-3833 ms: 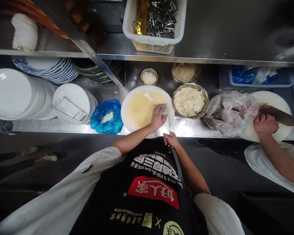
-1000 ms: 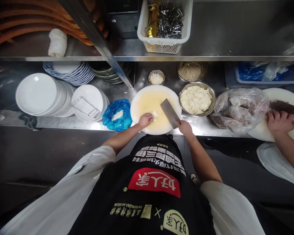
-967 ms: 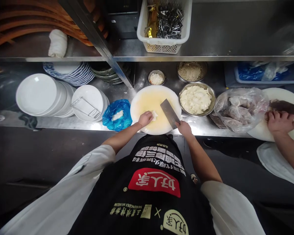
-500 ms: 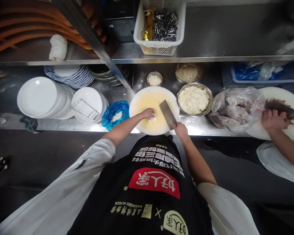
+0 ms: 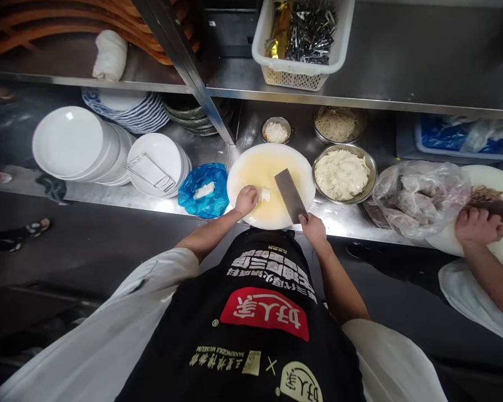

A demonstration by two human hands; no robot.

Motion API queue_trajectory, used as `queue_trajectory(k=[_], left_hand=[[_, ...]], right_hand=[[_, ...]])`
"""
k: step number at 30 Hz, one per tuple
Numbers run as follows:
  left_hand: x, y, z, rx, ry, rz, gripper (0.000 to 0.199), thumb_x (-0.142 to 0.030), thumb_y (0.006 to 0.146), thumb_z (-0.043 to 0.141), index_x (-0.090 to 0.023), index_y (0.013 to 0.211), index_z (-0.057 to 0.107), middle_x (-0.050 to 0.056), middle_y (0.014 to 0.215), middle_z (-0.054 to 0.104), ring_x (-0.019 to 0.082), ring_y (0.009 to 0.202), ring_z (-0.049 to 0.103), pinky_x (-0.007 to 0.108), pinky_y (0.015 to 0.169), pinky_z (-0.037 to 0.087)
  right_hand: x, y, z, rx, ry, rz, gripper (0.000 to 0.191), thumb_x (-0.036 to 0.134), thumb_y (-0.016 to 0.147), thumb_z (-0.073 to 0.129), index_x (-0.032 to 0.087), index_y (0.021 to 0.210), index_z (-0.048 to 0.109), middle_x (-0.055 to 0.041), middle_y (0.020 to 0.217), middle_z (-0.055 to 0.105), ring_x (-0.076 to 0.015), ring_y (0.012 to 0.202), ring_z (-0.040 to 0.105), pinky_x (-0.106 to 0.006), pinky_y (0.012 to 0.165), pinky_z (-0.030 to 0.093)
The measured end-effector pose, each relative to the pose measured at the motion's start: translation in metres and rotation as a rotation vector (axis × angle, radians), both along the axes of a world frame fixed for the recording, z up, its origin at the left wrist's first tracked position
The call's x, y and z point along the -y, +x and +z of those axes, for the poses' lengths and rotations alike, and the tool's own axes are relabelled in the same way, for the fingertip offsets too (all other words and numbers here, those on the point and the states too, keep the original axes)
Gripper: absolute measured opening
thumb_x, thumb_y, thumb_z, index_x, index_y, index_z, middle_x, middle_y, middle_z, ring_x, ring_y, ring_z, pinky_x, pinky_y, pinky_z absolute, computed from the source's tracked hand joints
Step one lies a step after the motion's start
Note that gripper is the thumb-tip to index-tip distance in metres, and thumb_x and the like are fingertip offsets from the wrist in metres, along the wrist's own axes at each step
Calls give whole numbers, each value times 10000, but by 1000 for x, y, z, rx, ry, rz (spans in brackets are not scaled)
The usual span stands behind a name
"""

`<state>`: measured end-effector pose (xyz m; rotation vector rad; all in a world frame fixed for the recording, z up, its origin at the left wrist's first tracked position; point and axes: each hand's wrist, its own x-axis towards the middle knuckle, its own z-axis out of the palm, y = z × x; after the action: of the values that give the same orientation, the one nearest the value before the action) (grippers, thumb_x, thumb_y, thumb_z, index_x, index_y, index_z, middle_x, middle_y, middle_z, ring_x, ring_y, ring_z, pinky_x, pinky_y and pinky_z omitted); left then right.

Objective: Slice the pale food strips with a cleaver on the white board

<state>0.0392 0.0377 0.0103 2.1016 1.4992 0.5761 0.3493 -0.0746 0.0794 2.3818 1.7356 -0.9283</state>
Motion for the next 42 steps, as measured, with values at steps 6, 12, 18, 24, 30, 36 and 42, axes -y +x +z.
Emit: queue_trajectory(k=[6, 12, 18, 24, 30, 36, 42], left_hand=[[7, -4, -18, -4, 73, -228, 246, -222, 958, 491, -192, 1020, 727, 106, 1176, 680, 234, 1143, 597, 465, 1092, 465], [7, -4, -20, -16, 0, -259, 264, -212, 954, 483, -205, 987, 744, 96, 1178, 680, 224, 1168, 576, 447, 1132, 432], [8, -3, -13, -38, -71, -242, 273, -210, 953, 483, -207, 1039, 742, 91, 1223, 664, 227, 1202, 557, 435, 1147, 407], [9, -2, -13, 11, -61, -227, 266, -203, 951, 489, -198, 1025, 744, 102, 1226, 664, 229, 1208, 550, 434, 1146, 410], [7, -3, -13, -14, -61, -228, 280, -202, 960, 472, -199, 1032, 743, 91, 1232, 667, 230, 1206, 555, 445, 1142, 416], [8, -4, -14, -9, -71, -217, 264, -202, 943, 485, -201, 1004, 742, 90, 1221, 668, 239, 1208, 555, 454, 1138, 415], [-7, 3, -7, -50, -124, -137, 179, -235, 917, 548, -192, 960, 716, 97, 1156, 669, 248, 1134, 585, 411, 1046, 474]], right_hand=[[-1, -28, -14, -110, -26, 102, 459, 550, 1002, 443, 176, 932, 700, -115, 915, 732, -221, 852, 657, -258, 677, 387], [-11, -27, -28, -147, -135, 20, 470, 555, 989, 480, 151, 976, 719, -115, 964, 742, -202, 863, 658, -235, 693, 408], [-11, -10, -16, -80, -151, -46, 474, 526, 990, 474, 132, 980, 738, -126, 942, 747, -225, 898, 669, -247, 723, 430], [1, -6, 1, 22, -120, -48, 510, 541, 1003, 444, 120, 1005, 731, -171, 967, 736, -264, 933, 677, -279, 736, 432], [30, -22, 6, -42, -113, 19, 504, 558, 1019, 423, 155, 1063, 722, -130, 981, 742, -238, 928, 681, -264, 741, 428], [22, -27, -2, -95, -184, -15, 478, 527, 1005, 464, 130, 959, 726, -120, 885, 743, -223, 838, 670, -255, 692, 424], [15, -4, 6, -88, -162, -148, 462, 473, 1012, 445, 111, 994, 731, -115, 731, 717, -251, 780, 680, -285, 706, 447]])
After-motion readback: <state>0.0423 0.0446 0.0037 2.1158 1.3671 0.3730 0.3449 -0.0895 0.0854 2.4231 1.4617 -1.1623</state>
